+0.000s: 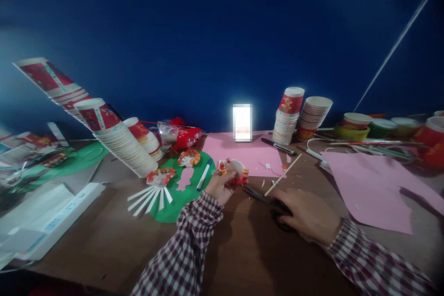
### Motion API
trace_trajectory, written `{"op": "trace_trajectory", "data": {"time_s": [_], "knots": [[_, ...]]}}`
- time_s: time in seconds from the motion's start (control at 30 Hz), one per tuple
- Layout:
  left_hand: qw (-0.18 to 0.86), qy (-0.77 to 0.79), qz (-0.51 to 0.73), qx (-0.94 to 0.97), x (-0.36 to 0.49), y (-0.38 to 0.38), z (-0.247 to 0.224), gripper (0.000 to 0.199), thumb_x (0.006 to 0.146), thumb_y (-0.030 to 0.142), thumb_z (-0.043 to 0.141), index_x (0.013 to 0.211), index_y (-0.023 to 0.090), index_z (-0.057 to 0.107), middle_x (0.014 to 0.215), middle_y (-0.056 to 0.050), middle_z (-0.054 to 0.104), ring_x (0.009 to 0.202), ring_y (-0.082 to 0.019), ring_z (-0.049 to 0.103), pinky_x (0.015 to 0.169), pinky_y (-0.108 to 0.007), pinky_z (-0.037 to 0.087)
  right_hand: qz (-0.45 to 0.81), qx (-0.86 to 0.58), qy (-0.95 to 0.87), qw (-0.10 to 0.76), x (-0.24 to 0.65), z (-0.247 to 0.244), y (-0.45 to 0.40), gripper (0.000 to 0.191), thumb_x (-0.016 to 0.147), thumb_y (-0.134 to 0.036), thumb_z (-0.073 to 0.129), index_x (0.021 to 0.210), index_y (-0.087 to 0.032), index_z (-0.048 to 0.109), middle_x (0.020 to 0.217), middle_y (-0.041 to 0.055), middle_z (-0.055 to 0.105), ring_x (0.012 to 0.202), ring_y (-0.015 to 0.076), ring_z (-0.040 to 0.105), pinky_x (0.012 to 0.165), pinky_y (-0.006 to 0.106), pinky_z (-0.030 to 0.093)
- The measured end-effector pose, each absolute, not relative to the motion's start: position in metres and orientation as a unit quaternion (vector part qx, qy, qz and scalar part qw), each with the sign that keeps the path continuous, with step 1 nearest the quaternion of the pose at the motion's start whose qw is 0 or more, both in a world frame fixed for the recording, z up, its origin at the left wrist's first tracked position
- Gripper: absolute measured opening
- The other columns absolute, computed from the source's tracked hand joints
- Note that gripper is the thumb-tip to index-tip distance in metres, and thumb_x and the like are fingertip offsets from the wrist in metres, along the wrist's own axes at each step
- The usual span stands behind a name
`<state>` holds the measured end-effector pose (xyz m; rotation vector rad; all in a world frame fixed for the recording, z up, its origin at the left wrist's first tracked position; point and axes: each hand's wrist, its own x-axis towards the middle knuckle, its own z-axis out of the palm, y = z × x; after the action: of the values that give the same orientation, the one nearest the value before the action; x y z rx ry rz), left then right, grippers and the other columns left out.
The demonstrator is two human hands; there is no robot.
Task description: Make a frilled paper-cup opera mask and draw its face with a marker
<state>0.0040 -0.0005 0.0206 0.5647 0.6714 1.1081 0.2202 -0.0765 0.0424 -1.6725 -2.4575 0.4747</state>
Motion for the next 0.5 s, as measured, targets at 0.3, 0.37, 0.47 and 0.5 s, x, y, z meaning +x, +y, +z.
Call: {"op": "trace_trajectory", "data": {"time_s": [0.3, 0.37, 0.47, 0.5], "knots": [[0.762, 0.348, 0.508, 0.2, 0.002, 0.0, 0.026, 0.02, 0.066, 0.011, 0.063, 0.084, 0.014, 0.057, 0.078, -0.006, 0.065, 0.071, -0.017, 0.062, 0.067, -0.031, 0.05, 0.257, -0.544, -0.791, 0.109, 0.224, 0.055, -0.07, 0.028, 0.069, -0.017, 0.049, 0.092, -0.021, 0.063, 0.082, 0.0037, 0.065, 0.075, 0.0185, 0.059, 0.066, 0.028, 0.041], [0.771, 0.33, 0.503, 0.21, 0.002, -0.001, 0.026, 0.019, 0.067, 0.013, 0.063, 0.084, 0.015, 0.057, 0.078, -0.006, 0.065, 0.073, -0.018, 0.063, 0.069, -0.033, 0.05, 0.331, -0.517, -0.775, 0.153, 0.228, 0.055, -0.066, 0.031, 0.069, -0.014, 0.046, 0.097, -0.02, 0.061, 0.085, 0.0032, 0.065, 0.077, 0.017, 0.059, 0.069, 0.027, 0.043], [0.77, 0.308, 0.512, 0.225, 0.002, -0.002, 0.024, 0.025, 0.064, 0.012, 0.065, 0.086, 0.017, 0.057, 0.076, -0.003, 0.065, 0.07, -0.017, 0.063, 0.065, -0.03, 0.051, 0.46, -0.486, -0.711, 0.215, 0.229, 0.05, -0.063, 0.035, 0.072, -0.013, 0.043, 0.104, -0.018, 0.055, 0.09, 0.0042, 0.063, 0.082, 0.0164, 0.059, 0.068, 0.027, 0.047], [0.768, 0.307, 0.515, 0.226, 0.002, -0.002, 0.023, 0.025, 0.063, 0.011, 0.066, 0.085, 0.017, 0.057, 0.073, -0.002, 0.064, 0.067, -0.016, 0.063, 0.062, -0.027, 0.05, 0.502, -0.488, -0.677, 0.23, 0.227, 0.047, -0.063, 0.035, 0.073, -0.014, 0.043, 0.107, -0.018, 0.052, 0.09, 0.0045, 0.062, 0.082, 0.0163, 0.06, 0.063, 0.026, 0.048]]}}
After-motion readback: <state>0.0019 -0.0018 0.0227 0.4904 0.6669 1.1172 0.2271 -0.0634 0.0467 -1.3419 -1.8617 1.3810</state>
